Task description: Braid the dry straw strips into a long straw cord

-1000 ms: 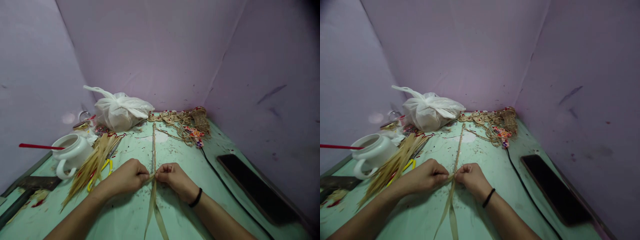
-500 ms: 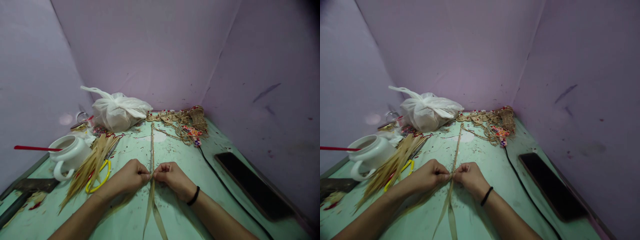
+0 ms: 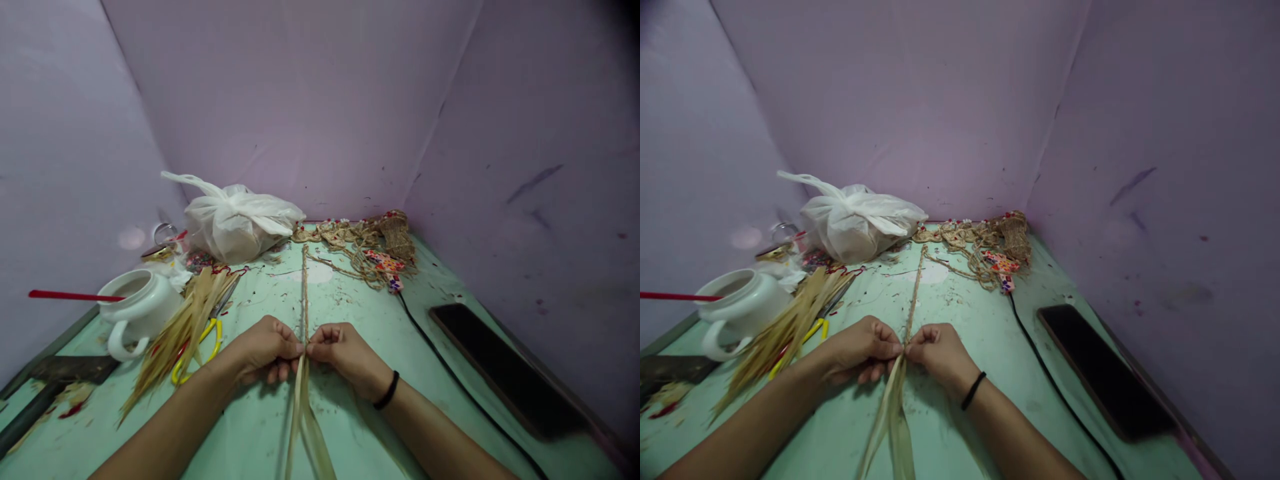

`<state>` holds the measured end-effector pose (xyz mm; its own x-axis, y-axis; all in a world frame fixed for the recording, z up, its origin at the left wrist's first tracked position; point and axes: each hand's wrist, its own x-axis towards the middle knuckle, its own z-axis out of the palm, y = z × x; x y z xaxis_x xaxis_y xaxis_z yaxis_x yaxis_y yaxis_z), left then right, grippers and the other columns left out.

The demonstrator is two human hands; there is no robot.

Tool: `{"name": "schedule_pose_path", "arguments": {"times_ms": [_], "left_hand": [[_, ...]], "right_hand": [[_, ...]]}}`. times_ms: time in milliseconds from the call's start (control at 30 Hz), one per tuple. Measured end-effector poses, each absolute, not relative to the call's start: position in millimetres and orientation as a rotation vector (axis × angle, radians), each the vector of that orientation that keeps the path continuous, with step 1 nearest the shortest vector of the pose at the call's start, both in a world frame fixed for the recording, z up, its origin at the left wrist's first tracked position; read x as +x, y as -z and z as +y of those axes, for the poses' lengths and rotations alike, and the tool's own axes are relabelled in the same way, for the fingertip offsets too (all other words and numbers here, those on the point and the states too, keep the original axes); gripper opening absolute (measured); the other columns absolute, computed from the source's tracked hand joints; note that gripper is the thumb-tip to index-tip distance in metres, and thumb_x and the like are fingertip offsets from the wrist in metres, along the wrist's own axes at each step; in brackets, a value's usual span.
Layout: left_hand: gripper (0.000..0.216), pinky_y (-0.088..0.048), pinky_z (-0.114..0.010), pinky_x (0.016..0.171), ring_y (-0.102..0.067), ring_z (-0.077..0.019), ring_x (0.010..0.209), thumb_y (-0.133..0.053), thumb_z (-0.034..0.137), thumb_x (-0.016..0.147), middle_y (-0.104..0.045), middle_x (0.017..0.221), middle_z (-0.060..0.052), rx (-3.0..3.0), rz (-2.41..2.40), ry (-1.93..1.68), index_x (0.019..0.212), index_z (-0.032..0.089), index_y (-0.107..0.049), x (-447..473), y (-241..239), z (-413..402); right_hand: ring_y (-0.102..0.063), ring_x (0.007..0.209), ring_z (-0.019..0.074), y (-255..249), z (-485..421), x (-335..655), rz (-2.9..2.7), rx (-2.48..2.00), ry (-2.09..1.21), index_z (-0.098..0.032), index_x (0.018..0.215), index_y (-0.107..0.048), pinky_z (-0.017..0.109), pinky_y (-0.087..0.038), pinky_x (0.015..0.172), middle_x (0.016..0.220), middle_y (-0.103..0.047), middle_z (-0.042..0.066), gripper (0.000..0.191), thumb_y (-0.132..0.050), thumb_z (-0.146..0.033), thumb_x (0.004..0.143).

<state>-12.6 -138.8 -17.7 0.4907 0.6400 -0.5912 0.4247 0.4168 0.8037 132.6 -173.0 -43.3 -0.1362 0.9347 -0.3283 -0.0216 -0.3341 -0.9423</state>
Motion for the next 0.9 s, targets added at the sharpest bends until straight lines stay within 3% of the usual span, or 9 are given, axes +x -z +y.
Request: {"name": "schedule_pose_path", "arguments": {"times_ms": [233, 467, 633, 733, 900], "left_hand": [[0.013, -0.027, -0.015, 0.027, -0.039, -0.0043, 0.029, -0.060, 0.021, 0.051, -0.053, 0.042, 0.001, 1.148, 1.118, -0.238, 0.056, 0.009, -0.057, -10.7, 21.7, -139.8], [0.020, -0.020, -0.014, 0.025, -0.032, -0.0052, 0.023, -0.062, 0.027, 0.055, -0.043, 0.030, 0.005, 1.186, 1.172, -0.293, 0.064, 0.013, -0.051, -7.2, 22.2, -145.9], [0.031, -0.026, -0.014, 0.026, -0.042, -0.0063, 0.029, -0.065, 0.033, 0.055, -0.055, 0.047, 0.001, 1.068, 1.034, -0.299, 0.073, 0.014, -0.049, -3.3, 16.4, -151.7], [0.029, -0.027, -0.014, 0.026, -0.042, -0.0061, 0.029, -0.064, 0.035, 0.055, -0.053, 0.045, 0.002, 1.081, 1.067, -0.263, 0.067, 0.013, -0.051, -4.3, 19.5, -151.6], [0.024, -0.017, -0.014, 0.023, -0.029, -0.0028, 0.024, -0.061, 0.034, 0.057, -0.043, 0.036, 0.006, 1.173, 1.179, -0.284, 0.059, 0.012, -0.054, -6.4, 22.8, -150.8]], "right_hand": [[-0.039, 0.042, 0.0048, 37.5, -173.8, 132.9, -1.023, -1.329, -1.652, -0.013, 0.051, -0.051, 0.020, -0.027, 0.043, 0.046, -0.053, -0.001, 0.009, -0.058, -0.018, 0.051], [-0.029, 0.031, 0.0027, 33.7, -175.1, 136.1, -1.017, -1.351, -1.692, -0.014, 0.053, -0.050, 0.020, -0.015, 0.035, 0.038, -0.041, -0.007, 0.006, -0.055, -0.017, 0.053], [-0.031, 0.033, 0.0031, 31.8, -175.1, 139.5, -1.011, -1.298, -1.759, -0.014, 0.056, -0.050, 0.020, -0.014, 0.036, 0.039, -0.044, -0.006, 0.009, -0.056, -0.020, 0.054], [-0.028, 0.034, 0.0020, 32.3, -175.0, 140.3, -1.009, -1.283, -1.759, -0.013, 0.054, -0.050, 0.020, -0.013, 0.037, 0.043, -0.048, -0.004, 0.008, -0.057, -0.018, 0.053], [-0.024, 0.035, 0.0019, 33.7, -175.7, 141.7, -1.108, -1.291, -1.749, -0.012, 0.050, -0.052, 0.021, -0.011, 0.038, 0.040, -0.046, -0.004, 0.008, -0.058, -0.017, 0.055]]}}
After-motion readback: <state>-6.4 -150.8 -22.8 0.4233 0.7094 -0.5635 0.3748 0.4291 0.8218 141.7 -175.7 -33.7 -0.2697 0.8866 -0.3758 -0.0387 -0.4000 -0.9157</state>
